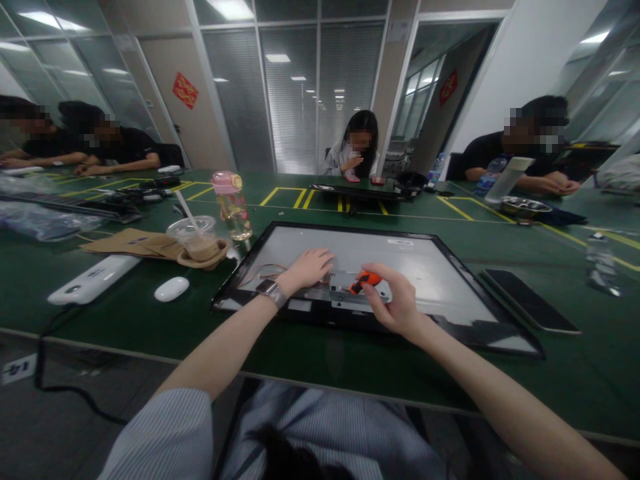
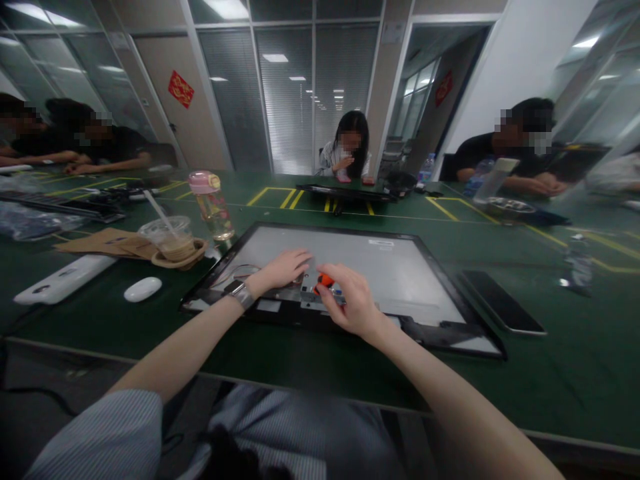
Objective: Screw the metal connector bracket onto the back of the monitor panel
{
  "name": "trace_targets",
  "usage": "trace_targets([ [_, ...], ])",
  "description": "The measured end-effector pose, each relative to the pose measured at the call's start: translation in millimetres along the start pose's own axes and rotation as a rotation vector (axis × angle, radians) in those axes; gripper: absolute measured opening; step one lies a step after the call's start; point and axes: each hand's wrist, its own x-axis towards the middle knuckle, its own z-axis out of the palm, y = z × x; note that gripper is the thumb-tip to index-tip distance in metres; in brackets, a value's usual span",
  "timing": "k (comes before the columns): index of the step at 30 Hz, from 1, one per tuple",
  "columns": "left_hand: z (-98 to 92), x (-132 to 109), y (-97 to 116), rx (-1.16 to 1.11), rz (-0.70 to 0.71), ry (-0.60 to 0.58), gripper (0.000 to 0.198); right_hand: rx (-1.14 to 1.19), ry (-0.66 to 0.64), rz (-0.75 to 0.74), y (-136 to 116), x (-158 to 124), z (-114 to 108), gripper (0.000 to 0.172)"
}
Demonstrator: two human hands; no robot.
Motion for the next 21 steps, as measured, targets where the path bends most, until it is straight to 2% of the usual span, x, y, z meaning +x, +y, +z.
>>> trace_targets([
  [8, -0.3, 0.5, 0.2, -0.007, -0.007, -0.013, 0.050, -0.015, 0.000, -0.010, -0.6, 1.7, -0.6, 0.032],
  [21, 4.6, 2.7, -3.8, -0.001, 0.012, 0.005, 0.049, -0.005, -0.002, 0.000, -0.3, -0.8, -0.1, 0.039],
])
